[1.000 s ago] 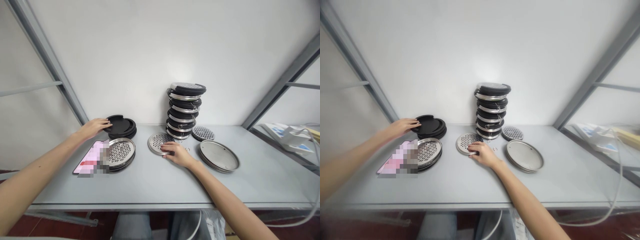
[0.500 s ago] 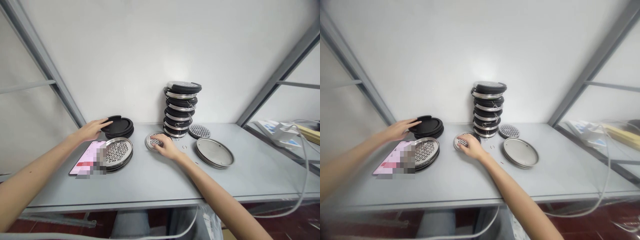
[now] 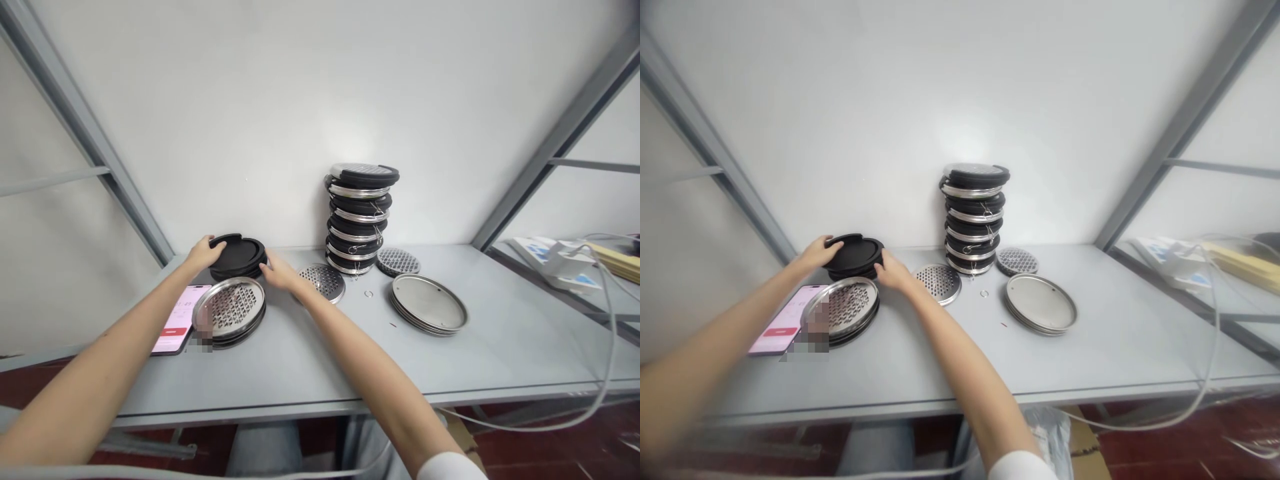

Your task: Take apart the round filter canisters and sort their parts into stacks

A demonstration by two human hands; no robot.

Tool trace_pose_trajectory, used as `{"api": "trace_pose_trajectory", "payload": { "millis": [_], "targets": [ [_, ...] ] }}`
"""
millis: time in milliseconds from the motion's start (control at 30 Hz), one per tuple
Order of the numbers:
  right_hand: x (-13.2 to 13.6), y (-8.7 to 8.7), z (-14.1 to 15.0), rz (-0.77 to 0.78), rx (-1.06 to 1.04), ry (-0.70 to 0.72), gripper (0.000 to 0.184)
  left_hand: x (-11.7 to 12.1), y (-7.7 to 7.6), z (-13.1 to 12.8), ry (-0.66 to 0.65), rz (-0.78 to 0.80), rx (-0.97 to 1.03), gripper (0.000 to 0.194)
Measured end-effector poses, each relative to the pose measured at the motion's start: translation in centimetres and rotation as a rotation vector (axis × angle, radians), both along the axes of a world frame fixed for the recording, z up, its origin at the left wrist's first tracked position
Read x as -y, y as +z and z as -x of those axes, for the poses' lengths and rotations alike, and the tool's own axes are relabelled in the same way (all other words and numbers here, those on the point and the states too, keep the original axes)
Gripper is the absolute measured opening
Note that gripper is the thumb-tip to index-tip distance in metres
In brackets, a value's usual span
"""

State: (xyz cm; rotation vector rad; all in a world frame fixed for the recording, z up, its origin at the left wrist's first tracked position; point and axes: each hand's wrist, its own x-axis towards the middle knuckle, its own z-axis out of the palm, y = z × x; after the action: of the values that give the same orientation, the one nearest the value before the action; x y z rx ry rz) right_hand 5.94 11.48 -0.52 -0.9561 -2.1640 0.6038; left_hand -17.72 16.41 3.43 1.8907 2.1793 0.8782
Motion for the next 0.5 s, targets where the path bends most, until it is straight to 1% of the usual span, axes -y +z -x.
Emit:
{"api": "trace_pose_trajectory", "payload": {
  "millis": [100,233,333,500],
  "targets": [
    [0.5,-0.1,1.1,0.195,-0.053,-0.070,0.062,0.2,0.0,-0.6,-0.035,-0.002,-0.051,0.055],
    [1.1,-0.1,1.3,0.298,-0.132,-0.072,0.065,0.6,0.3,-0.8,-0.069,-0.026,-0.097,0.050],
    [1.2,-0.2,1.2,0.341,-0.137,-0.054,0.064,0.7,0.5,-0.7,-0.089,-0.057,-0.119,0.046],
    [1.2,-0.6,1.7,0.310,-0.149,-0.057,0.064,0.8,0.6,-0.9,-0.108,-0.046,-0.145,0.047]
  ]
}}
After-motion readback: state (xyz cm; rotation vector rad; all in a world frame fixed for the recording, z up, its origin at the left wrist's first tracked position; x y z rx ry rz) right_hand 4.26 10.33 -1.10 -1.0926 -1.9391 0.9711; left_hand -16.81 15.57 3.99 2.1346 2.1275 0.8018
